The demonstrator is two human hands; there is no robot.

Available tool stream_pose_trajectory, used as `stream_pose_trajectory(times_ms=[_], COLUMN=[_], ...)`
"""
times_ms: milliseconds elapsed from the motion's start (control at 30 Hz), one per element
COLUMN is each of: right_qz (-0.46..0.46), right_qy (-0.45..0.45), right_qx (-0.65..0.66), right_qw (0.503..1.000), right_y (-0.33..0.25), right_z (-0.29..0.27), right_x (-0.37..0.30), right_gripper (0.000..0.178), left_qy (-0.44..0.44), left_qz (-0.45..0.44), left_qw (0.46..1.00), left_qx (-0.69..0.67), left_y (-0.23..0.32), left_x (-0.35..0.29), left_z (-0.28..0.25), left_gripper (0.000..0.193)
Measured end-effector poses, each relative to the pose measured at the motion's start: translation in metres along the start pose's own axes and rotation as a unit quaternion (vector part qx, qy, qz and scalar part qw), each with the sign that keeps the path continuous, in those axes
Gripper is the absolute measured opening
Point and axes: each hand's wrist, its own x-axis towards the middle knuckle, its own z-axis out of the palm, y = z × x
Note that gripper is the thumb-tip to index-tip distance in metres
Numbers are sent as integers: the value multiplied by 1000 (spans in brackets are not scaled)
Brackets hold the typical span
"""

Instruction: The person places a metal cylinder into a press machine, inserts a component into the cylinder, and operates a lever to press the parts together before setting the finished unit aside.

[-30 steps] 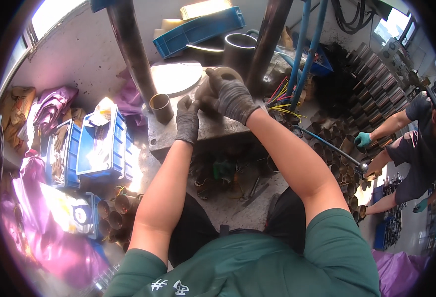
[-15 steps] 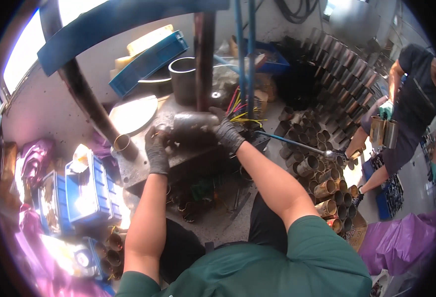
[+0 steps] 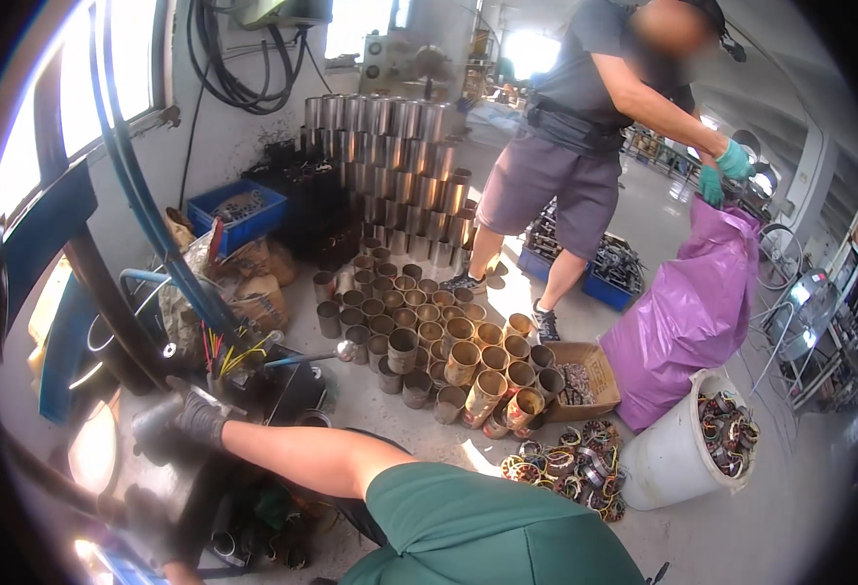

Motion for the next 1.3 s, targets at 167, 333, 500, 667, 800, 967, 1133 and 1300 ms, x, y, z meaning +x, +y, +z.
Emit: stream_pose_trajectory(times_ms=[167, 333, 500, 667, 800, 967, 1133, 1300], right_qz=[48, 41, 136, 112, 191, 255, 170, 103], right_qy=[14, 55, 160, 171, 162, 234, 282, 258], right_qx=[-84, -133, -71, -125, -181, -17, -19, -121], right_qw=[995, 989, 975, 971, 951, 938, 944, 953], right_y=[43, 13, -22, -27, -23, -59, -42, -63], right_z=[10, 27, -34, -90, -110, -95, -103, -71], right_x=[21, 23, -7, -14, -23, -31, -29, -35], right_gripper=[97, 74, 32, 27, 31, 29, 26, 48], left_qy=[82, 228, 136, 105, 80, 181, 220, 277], left_qz=[289, 177, 174, 237, 218, 222, 236, 169], left_qw=[894, 927, 972, 966, 973, 957, 941, 921], left_qx=[332, 239, -77, -7, -5, -51, -98, -215], left_y=[9, 38, 119, 149, 154, 142, 142, 122], left_x=[1, -4, -4, 23, 28, 24, 13, 12], left_z=[-14, -23, 25, 76, 85, 81, 89, 62], left_gripper=[20, 25, 53, 51, 48, 37, 30, 41])
